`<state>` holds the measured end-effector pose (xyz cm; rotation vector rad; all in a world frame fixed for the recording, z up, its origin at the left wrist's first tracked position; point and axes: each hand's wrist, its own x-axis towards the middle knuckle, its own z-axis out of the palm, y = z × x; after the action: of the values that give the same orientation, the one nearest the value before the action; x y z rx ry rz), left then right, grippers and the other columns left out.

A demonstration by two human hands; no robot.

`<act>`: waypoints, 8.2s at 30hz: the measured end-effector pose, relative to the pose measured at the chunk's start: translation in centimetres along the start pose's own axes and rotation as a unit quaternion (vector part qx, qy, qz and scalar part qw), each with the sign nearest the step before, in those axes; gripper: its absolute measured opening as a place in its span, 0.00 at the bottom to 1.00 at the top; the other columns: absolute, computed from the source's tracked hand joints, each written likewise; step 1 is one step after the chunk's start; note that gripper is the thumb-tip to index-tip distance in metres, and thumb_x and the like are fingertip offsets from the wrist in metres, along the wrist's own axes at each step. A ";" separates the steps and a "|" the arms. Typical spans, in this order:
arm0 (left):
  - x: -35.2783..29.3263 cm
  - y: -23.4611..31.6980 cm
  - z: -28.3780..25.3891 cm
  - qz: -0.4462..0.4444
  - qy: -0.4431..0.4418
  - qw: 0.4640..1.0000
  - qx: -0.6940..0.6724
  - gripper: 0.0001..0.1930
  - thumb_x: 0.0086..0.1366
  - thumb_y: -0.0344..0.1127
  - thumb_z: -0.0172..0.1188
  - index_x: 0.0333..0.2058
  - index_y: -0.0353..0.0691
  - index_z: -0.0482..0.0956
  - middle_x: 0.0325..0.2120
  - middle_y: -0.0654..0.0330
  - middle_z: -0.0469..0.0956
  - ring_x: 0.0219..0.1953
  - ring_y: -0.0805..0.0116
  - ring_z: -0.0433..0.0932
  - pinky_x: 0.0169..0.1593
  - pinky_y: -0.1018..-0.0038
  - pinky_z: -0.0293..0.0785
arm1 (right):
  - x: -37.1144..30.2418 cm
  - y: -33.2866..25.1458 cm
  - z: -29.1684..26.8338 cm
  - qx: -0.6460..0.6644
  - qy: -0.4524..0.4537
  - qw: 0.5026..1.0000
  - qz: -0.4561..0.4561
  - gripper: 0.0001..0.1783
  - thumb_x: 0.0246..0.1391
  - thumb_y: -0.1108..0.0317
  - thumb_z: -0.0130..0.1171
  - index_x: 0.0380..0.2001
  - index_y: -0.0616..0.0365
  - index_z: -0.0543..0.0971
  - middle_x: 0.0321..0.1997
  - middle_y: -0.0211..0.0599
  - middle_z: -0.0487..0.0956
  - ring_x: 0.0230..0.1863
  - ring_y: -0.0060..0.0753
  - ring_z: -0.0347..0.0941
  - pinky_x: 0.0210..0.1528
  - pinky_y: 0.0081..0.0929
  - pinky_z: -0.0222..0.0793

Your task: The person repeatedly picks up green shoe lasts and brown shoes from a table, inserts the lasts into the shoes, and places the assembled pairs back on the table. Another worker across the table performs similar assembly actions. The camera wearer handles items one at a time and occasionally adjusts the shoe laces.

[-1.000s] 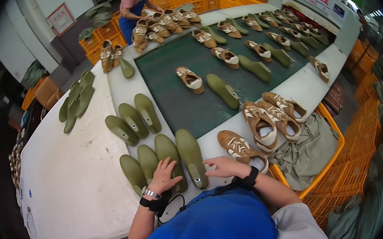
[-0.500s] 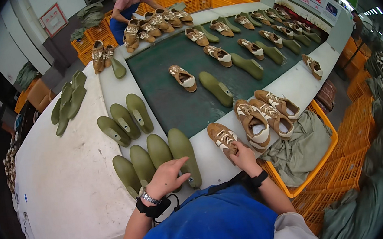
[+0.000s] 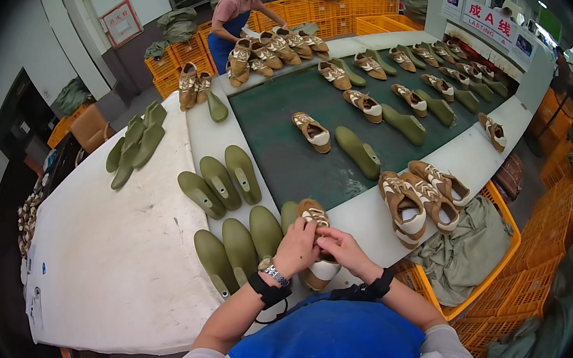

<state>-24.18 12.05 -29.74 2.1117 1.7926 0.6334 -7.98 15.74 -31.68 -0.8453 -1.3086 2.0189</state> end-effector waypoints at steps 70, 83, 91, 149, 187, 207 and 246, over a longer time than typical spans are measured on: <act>-3.1 6.7 -8.2 0.114 0.216 0.969 -0.047 0.14 0.46 0.17 0.56 0.34 0.34 0.76 0.46 0.47 0.71 0.53 0.45 0.70 0.55 0.55 0.67 | -4.2 -6.8 3.9 -0.344 0.130 0.833 -0.412 0.20 0.41 0.79 0.64 0.41 0.62 0.73 0.29 0.38 0.76 0.26 0.29 0.75 0.31 0.23 0.74; -4.6 5.4 -8.7 0.054 0.218 0.960 -0.167 0.18 0.55 0.16 0.53 0.46 0.34 0.74 0.47 0.47 0.76 0.48 0.49 0.78 0.50 0.68 0.75 | -3.8 -6.2 2.5 -0.283 0.068 0.885 -0.363 0.17 0.46 0.79 0.62 0.42 0.60 0.73 0.30 0.38 0.76 0.27 0.30 0.77 0.31 0.26 0.74; -5.8 5.4 -8.2 -0.005 0.248 0.955 -0.159 0.28 0.60 0.19 0.56 0.59 0.32 0.62 0.44 0.48 0.81 0.45 0.59 0.82 0.48 0.72 0.77 | -4.8 -8.6 3.9 -0.451 0.011 0.826 -0.338 0.18 0.51 0.78 0.54 0.45 0.52 0.78 0.32 0.38 0.72 0.27 0.42 0.75 0.29 0.35 0.73; -2.2 4.0 -7.0 0.031 0.279 0.958 -0.059 0.16 0.59 0.31 0.61 0.46 0.35 0.73 0.33 0.52 0.78 0.33 0.54 0.78 0.37 0.64 0.76 | -2.8 -7.8 2.9 -0.495 0.069 0.797 -0.338 0.31 0.46 0.76 0.54 0.57 0.50 0.70 0.27 0.46 0.78 0.28 0.51 0.75 0.32 0.44 0.72; -5.0 5.2 -8.1 0.045 0.213 0.976 -0.010 0.19 0.50 0.25 0.61 0.44 0.40 0.76 0.27 0.55 0.69 0.31 0.56 0.71 0.36 0.65 0.71 | -3.6 -7.7 1.3 -0.455 -0.138 0.826 -0.303 0.13 0.51 0.80 0.54 0.39 0.54 0.76 0.32 0.41 0.77 0.32 0.47 0.76 0.33 0.33 0.71; -7.0 2.0 -9.4 0.209 -0.002 0.977 -0.040 0.07 0.49 0.25 0.57 0.28 0.44 0.73 0.28 0.57 0.64 0.31 0.56 0.67 0.33 0.65 0.66 | -2.9 -2.6 -0.3 -0.075 0.140 0.966 -0.203 0.13 0.53 0.84 0.45 0.43 0.62 0.64 0.21 0.32 0.76 0.20 0.16 0.66 0.21 0.20 0.60; -2.5 0.1 -6.8 0.027 0.193 0.971 -0.136 0.07 0.58 0.29 0.58 0.24 0.31 0.75 0.44 0.48 0.75 0.53 0.48 0.71 0.57 0.60 0.66 | -2.9 -7.9 3.3 -0.541 -0.186 0.771 -0.280 0.17 0.48 0.53 0.66 0.38 0.52 0.80 0.31 0.33 0.77 0.31 0.38 0.78 0.31 0.32 0.73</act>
<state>-27.89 9.19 -24.17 1.9528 1.7090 1.3012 -7.65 14.46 -22.77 -0.3512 -2.6414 0.8377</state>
